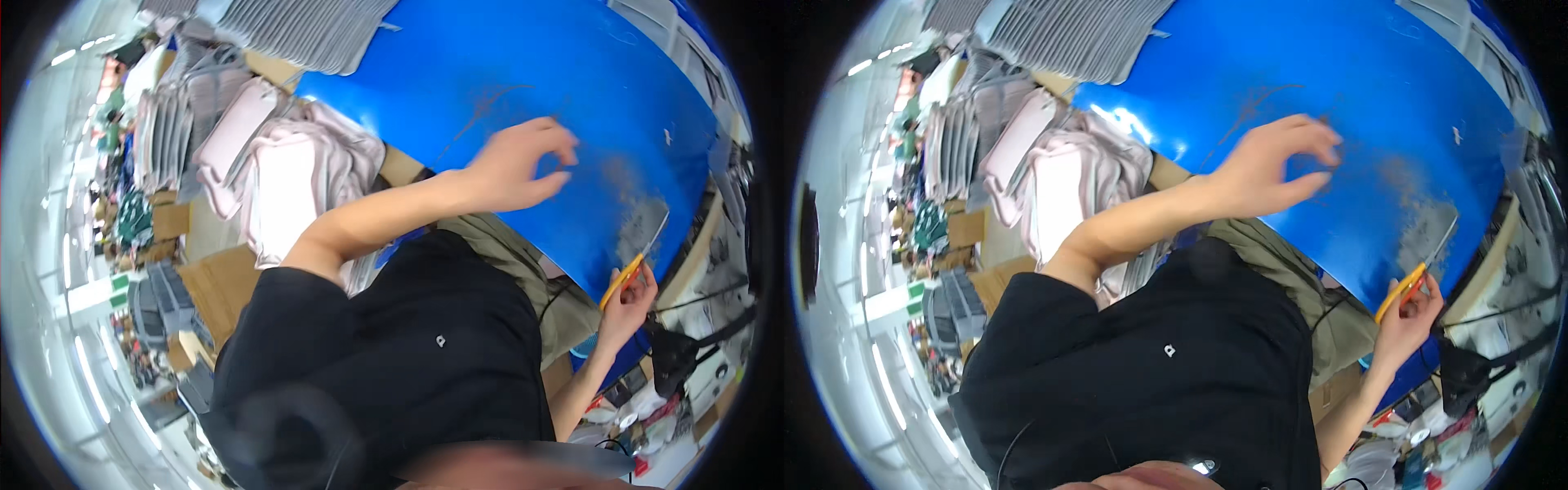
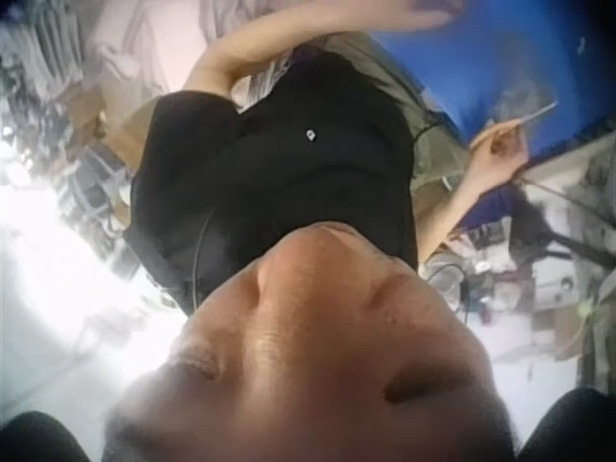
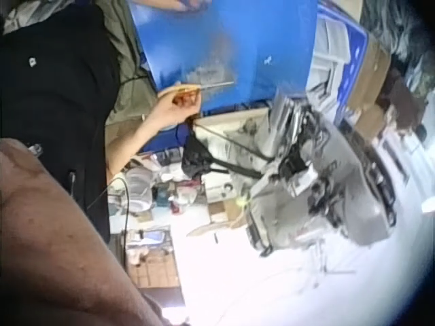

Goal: Sewing mesh pockets onto leather organizer bags using an industrial sewing machine.

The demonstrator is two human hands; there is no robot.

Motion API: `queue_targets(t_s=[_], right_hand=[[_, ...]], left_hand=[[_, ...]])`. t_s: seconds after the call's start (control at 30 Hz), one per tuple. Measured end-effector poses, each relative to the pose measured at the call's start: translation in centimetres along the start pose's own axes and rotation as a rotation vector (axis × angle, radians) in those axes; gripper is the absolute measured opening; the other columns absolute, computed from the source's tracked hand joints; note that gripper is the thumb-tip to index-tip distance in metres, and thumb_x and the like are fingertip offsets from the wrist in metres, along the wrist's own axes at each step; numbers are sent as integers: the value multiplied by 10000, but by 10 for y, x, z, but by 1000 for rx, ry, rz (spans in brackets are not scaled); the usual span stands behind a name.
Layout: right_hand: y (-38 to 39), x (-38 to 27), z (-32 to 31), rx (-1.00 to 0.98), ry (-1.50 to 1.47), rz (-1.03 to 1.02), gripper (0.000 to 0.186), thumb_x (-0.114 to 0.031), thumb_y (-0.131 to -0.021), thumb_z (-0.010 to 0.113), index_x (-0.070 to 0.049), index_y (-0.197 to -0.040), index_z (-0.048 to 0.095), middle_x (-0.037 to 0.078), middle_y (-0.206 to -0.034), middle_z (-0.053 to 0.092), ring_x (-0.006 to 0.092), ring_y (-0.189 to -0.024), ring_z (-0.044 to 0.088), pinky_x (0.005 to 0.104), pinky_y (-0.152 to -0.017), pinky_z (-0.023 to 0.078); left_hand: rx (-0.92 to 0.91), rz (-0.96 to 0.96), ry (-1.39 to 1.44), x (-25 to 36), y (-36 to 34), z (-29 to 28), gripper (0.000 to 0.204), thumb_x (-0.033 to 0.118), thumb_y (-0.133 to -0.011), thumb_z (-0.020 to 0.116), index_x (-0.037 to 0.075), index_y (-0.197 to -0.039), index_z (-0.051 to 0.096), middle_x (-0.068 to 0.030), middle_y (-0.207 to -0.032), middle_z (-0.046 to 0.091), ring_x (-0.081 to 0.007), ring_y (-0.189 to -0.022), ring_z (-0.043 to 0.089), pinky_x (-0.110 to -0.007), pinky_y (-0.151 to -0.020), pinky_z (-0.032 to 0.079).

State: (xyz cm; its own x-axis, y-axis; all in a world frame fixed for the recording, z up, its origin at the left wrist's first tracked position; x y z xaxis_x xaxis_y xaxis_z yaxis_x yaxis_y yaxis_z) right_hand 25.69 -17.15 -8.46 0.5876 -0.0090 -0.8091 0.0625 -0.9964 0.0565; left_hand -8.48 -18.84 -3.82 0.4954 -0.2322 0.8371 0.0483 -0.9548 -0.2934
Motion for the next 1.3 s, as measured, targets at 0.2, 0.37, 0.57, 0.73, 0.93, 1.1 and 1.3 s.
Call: queue_targets(t_s=[0.2, 0.37, 0.57, 0.73, 0.93, 1.1, 1.3], right_hand=[[-20, 2, 2, -14, 303, -290, 527, -172, -969, 740, -60, -1453, 564, 141, -1292, 621, 246, -1112, 633, 361, -930, 524], [-38, 20, 4, 73, 426, -358, 463, -247, -1010, 670, -105, -1444, 597, 173, -1481, 520, 344, -1365, 517, 439, -1112, 437], [-32, 27, -8, 138, 410, -380, 424, -200, -1015, 661, -51, -1409, 611, 179, -1437, 570, 335, -1339, 544, 424, -1134, 413], [-12, 1, -4, 303, 129, -417, 386, -71, -961, 692, -14, -1341, 655, 166, -1360, 637, 310, -1271, 598, 406, -1085, 454], [-24, -94, 69, -79, 296, -682, 572, -147, -839, 754, -64, -1384, 601, 169, -1344, 636, 354, -1292, 575, 454, -1103, 432], [-75, -77, 130, -113, 374, -688, 379, -200, -865, 746, -97, -1224, 680, 110, -1081, 674, 330, -1061, 620, 466, -922, 478], [-90, -91, 138, -138, 351, -620, 224, -275, -949, 695, -75, -853, 666, 115, -790, 635, 344, -755, 635, 468, -669, 491]], left_hand=[[423, -405, -902, 10, 155, -152, 227, 187, -817, 773, 53, -976, 683, -141, -1074, 665, -359, -972, 668, -472, -825, 542], [196, -962, -1227, -9, 239, -202, 232, 237, -883, 743, 29, -920, 647, -154, -1023, 617, -387, -917, 653, -488, -811, 532], [102, -400, -944, 24, 158, -169, 179, 162, -882, 722, 6, -901, 638, -201, -1206, 622, -404, -1068, 631, -502, -893, 516], [-484, 235, -506, 53, 76, -26, 166, 143, -829, 697, 41, -956, 666, -148, -1480, 544, -356, -1393, 486, -578, -1128, 370], [-888, 637, -335, 19, 79, 65, 271, 205, -899, 625, 86, -1123, 721, -63, -1533, 525, -291, -1491, 411, -601, -1205, 299], [-994, 681, -284, 28, 65, 53, 288, 316, -911, 650, 110, -1097, 728, -80, -1475, 572, -284, -1460, 448, -585, -1200, 319], [73, 228, -935, 8, -55, -187, 367, 211, -813, 772, 106, -1157, 698, -134, -1292, 646, -350, -1105, 661, -471, -932, 538]])
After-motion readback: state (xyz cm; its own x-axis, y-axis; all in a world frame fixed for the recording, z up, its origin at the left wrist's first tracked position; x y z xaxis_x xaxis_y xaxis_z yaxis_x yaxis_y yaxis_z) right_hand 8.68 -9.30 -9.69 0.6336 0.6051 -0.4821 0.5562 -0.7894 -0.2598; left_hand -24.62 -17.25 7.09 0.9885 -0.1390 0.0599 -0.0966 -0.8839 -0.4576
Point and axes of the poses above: each hand's wrist, its own y-axis away from the middle knuckle, its own z-axis out of the palm, x = y × z, the point moved 2 cm from there along -y, towards the middle knuckle
